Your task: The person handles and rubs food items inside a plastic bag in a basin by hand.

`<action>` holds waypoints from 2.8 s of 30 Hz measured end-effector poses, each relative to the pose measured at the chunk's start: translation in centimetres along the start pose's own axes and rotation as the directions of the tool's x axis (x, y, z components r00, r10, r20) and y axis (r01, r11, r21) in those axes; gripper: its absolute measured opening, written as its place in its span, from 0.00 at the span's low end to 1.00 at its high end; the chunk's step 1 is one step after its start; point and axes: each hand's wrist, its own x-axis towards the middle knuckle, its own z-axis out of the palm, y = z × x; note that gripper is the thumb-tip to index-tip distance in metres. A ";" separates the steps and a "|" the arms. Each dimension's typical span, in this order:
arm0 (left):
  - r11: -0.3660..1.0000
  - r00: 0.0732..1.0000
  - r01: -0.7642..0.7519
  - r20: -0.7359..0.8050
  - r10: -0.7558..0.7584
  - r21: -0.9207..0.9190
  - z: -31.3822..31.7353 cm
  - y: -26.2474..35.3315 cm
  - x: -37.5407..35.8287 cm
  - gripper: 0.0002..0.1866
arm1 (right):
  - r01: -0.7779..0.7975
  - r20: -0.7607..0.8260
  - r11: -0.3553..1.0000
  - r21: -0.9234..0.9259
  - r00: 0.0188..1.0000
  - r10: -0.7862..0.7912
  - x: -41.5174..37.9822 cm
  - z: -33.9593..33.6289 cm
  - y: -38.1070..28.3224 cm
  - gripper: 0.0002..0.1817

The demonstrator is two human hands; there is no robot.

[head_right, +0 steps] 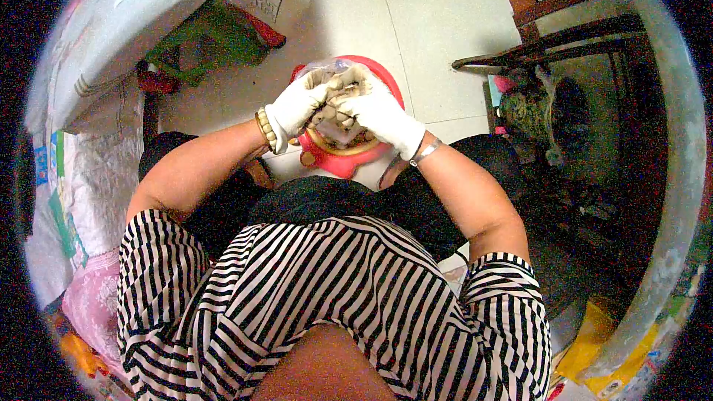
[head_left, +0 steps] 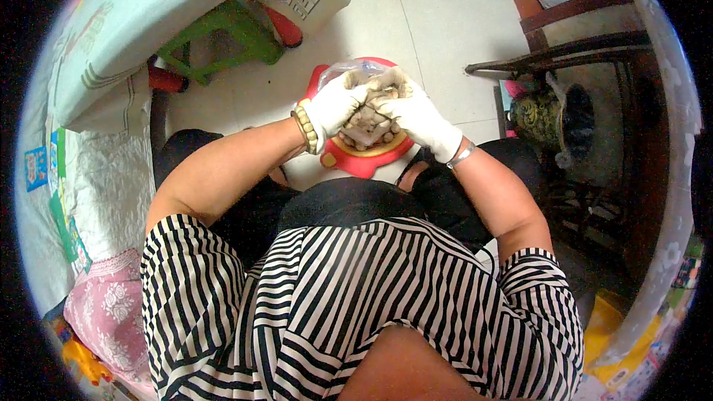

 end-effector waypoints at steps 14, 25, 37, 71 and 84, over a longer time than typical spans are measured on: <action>0.938 0.987 0.144 0.112 -0.114 -0.314 -1.2 1.2 -0.1 0.14 | 0.069 0.050 0.990 0.121 0.996 -0.075 0.1 -0.6 0.8 0.16; 0.948 0.971 0.193 0.188 -0.148 -0.252 -2.5 0.3 0.7 0.15 | 0.052 0.010 0.996 -0.076 0.999 -0.051 0.4 -0.8 0.5 0.18; 0.962 0.970 0.210 0.165 -0.181 -0.177 -2.4 0.5 0.7 0.15 | -0.042 0.019 0.988 0.148 0.999 0.040 0.3 -1.5 1.1 0.20; 0.983 0.983 0.183 0.037 -0.182 -0.016 -2.6 -1.6 1.6 0.14 | -0.147 0.057 0.968 0.202 0.989 0.138 0.0 -2.0 1.6 0.20; 0.970 0.970 0.232 -0.094 -0.225 0.069 -3.3 -1.9 2.0 0.11 | -0.138 -0.086 0.990 -0.034 0.987 0.134 0.9 -2.8 2.5 0.18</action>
